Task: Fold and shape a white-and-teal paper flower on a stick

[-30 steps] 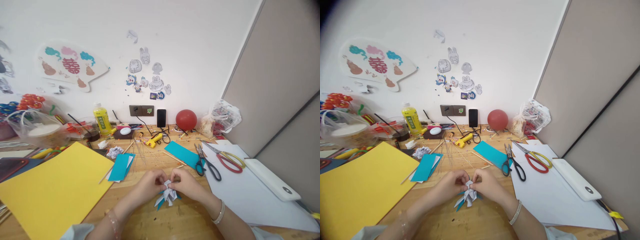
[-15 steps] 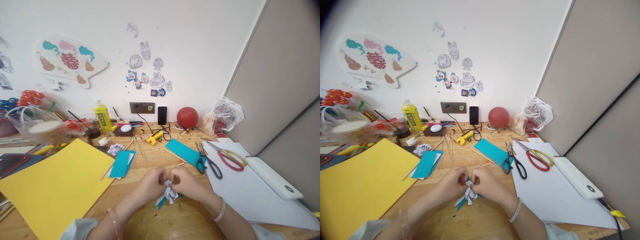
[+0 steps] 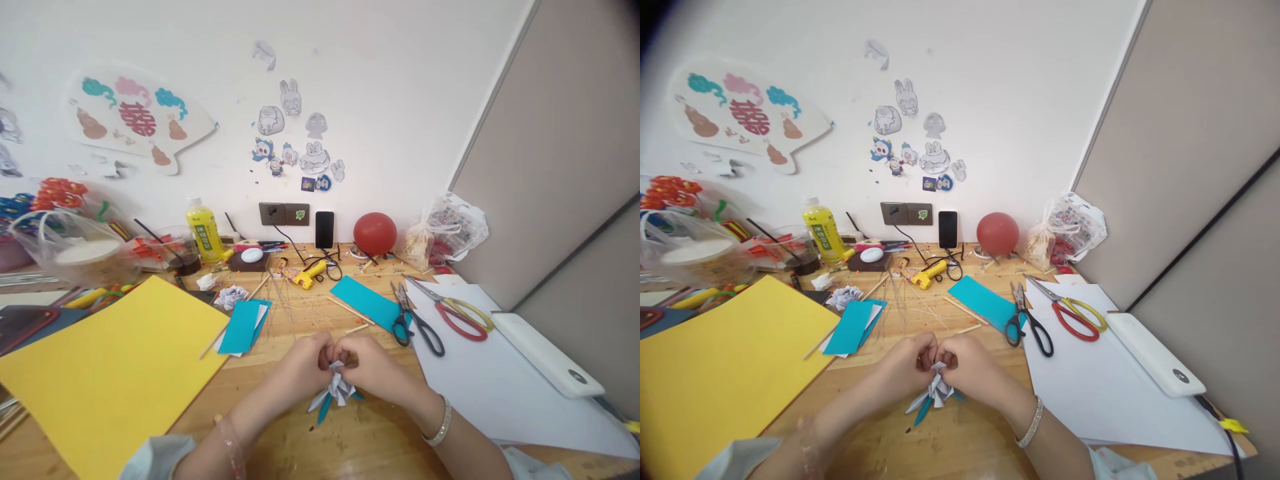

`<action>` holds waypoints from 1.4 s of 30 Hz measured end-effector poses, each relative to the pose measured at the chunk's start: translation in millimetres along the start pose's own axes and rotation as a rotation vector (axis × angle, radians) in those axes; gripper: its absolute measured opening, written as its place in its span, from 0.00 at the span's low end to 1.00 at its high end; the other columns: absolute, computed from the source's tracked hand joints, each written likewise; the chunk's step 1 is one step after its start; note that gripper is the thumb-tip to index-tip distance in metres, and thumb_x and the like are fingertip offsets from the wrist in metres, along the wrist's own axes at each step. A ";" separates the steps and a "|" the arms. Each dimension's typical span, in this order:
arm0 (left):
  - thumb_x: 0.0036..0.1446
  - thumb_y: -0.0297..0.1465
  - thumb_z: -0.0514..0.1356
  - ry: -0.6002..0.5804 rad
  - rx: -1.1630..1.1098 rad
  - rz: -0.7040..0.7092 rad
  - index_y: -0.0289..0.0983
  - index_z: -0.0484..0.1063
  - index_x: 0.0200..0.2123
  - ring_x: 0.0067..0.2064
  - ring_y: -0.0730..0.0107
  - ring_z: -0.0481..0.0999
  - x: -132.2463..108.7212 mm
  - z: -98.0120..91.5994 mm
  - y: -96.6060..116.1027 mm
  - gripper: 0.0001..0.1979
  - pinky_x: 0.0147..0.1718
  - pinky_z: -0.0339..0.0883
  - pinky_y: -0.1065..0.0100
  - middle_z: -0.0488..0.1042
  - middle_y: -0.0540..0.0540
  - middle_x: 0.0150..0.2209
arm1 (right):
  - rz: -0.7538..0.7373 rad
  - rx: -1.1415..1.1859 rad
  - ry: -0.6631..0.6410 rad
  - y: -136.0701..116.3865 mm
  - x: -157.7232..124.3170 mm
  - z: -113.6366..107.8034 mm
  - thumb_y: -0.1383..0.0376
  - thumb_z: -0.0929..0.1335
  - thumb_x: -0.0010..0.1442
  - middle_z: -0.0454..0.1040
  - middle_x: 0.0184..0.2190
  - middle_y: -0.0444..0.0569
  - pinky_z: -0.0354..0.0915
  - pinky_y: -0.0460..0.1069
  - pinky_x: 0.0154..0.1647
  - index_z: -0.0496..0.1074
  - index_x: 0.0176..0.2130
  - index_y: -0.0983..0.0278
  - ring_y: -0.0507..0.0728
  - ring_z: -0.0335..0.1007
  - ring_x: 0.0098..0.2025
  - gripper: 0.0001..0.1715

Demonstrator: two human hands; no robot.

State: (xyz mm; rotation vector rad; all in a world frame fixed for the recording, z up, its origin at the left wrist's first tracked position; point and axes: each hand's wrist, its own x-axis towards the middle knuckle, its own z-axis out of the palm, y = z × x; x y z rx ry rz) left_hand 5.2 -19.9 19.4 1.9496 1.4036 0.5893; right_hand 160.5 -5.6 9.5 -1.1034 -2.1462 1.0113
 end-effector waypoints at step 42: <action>0.46 0.32 0.53 0.247 -0.420 -0.171 0.37 0.63 0.18 0.24 0.71 0.61 23.2 13.8 -19.2 0.09 0.24 0.54 0.70 0.62 0.54 0.18 | -0.332 -0.229 0.150 -14.0 -4.7 -5.0 0.67 0.63 0.60 0.75 0.26 0.47 0.61 0.49 0.37 0.74 0.28 0.63 0.54 0.67 0.32 0.13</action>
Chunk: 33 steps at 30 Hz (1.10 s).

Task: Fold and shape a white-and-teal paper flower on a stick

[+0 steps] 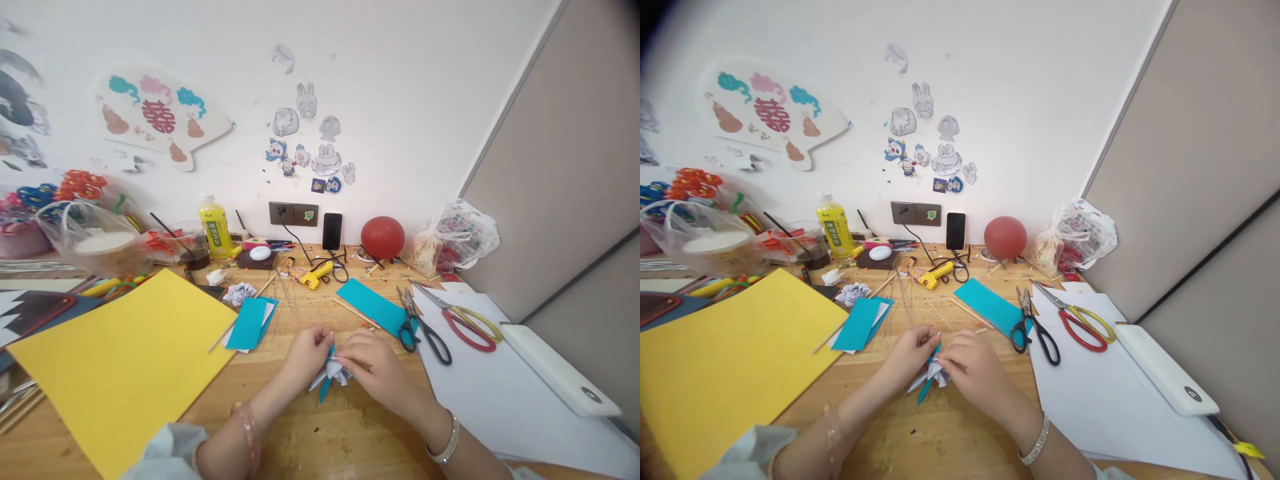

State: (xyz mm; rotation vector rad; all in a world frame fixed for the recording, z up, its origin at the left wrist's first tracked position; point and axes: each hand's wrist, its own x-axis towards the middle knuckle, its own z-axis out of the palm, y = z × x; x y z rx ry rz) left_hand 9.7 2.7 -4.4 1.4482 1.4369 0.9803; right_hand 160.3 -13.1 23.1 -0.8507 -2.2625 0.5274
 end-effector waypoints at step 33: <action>0.46 0.28 0.53 0.018 0.090 -0.032 0.37 0.62 0.17 0.22 0.72 0.60 -0.7 5.5 -4.1 0.08 0.22 0.51 0.72 0.60 0.55 0.16 | -0.038 -0.245 0.047 8.2 -7.8 11.7 0.76 0.63 0.54 0.70 0.23 0.48 0.63 0.49 0.29 0.69 0.23 0.64 0.55 0.66 0.29 0.12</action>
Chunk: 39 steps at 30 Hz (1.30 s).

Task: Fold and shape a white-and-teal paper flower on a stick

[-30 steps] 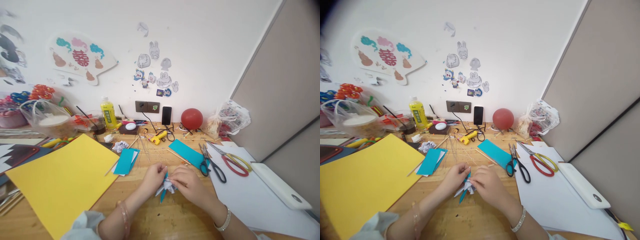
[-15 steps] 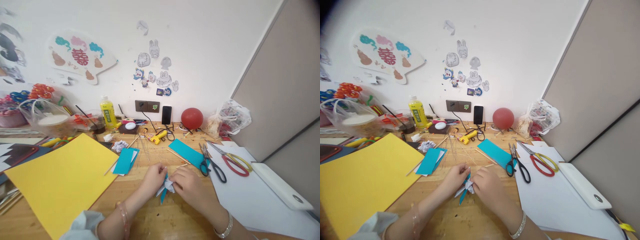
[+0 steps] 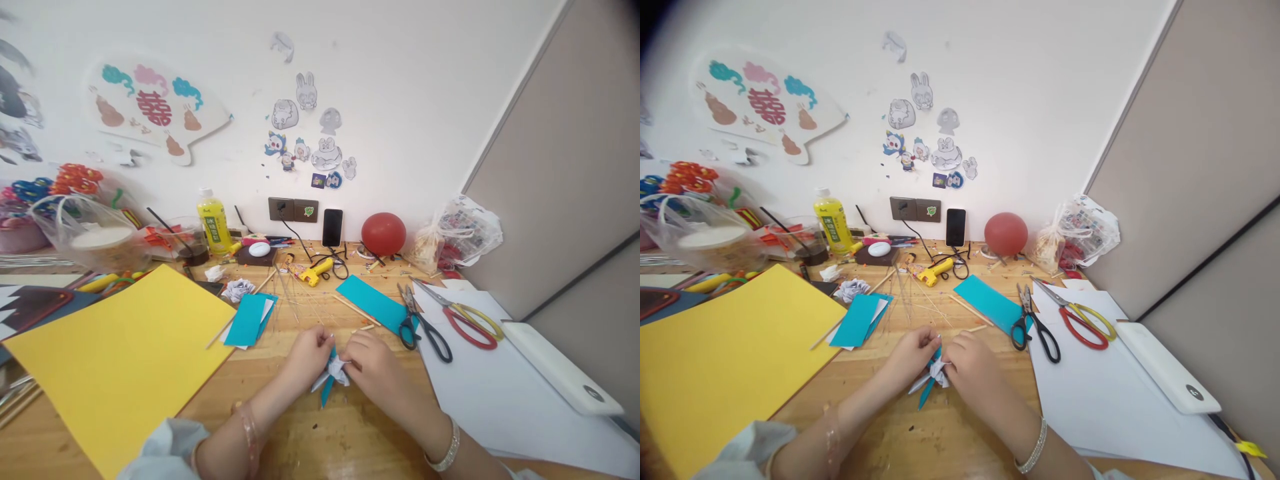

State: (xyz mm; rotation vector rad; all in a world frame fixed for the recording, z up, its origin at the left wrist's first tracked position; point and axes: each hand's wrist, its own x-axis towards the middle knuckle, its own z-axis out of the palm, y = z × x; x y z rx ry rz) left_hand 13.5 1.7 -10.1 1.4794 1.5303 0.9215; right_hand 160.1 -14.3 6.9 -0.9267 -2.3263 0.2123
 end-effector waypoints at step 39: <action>0.43 0.40 0.63 -0.129 0.160 0.301 0.40 0.74 0.41 0.50 0.56 0.66 -1.9 -34.5 6.5 0.20 0.49 0.58 0.62 0.70 0.42 0.47 | 0.413 0.609 0.000 34.2 10.3 4.8 0.63 0.65 0.56 0.77 0.37 0.51 0.65 0.53 0.44 0.75 0.36 0.64 0.59 0.71 0.40 0.11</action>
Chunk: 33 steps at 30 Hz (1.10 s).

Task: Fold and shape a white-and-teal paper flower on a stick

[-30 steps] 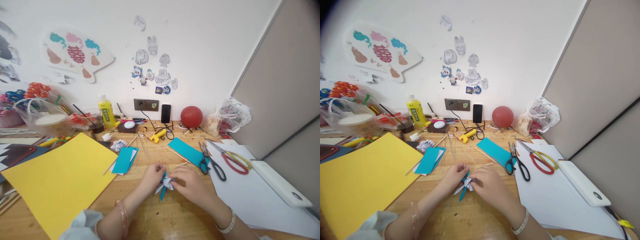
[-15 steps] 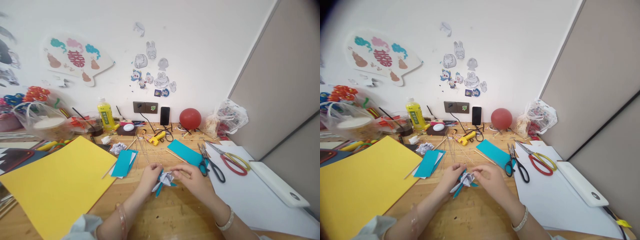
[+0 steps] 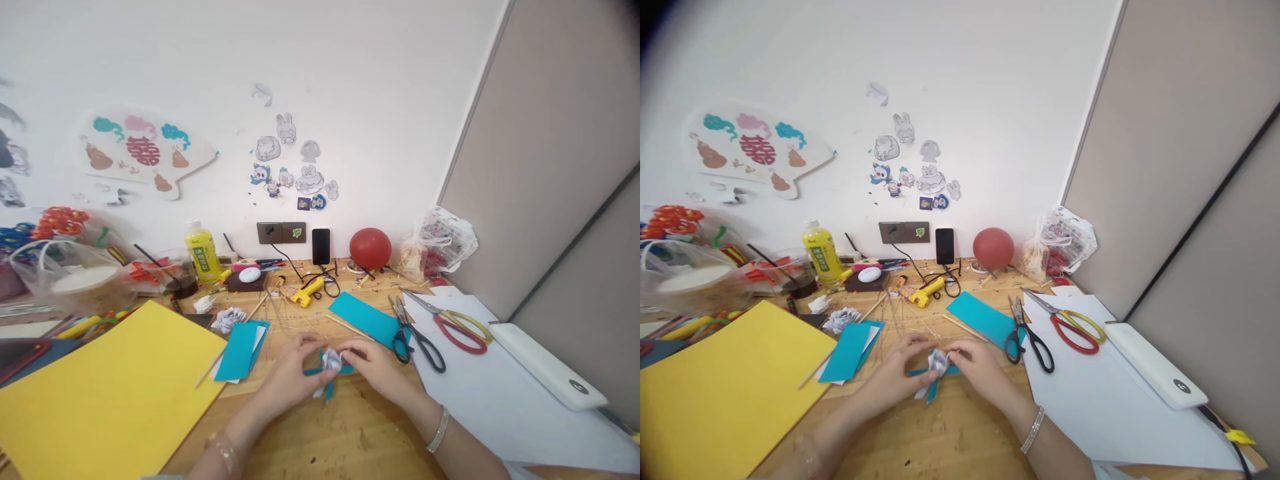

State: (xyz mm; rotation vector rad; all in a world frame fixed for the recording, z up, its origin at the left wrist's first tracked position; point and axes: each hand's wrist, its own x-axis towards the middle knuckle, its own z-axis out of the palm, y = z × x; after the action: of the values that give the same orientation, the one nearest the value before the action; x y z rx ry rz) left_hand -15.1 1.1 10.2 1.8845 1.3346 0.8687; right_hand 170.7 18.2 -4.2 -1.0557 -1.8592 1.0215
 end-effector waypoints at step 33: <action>0.54 0.28 0.55 0.100 0.315 0.364 0.38 0.64 0.34 0.37 0.65 0.72 -4.8 12.2 -11.7 0.04 0.35 0.66 0.66 0.72 0.45 0.35 | 0.050 0.155 0.141 -8.7 -5.5 6.8 0.64 0.66 0.53 0.73 0.32 0.47 0.66 0.50 0.37 0.69 0.34 0.64 0.56 0.70 0.36 0.06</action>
State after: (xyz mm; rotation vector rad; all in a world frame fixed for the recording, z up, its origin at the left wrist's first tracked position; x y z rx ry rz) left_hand -12.5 -2.1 -6.9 2.4102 1.2639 0.9860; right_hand 164.3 8.5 -0.3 -1.0586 -1.6210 1.0736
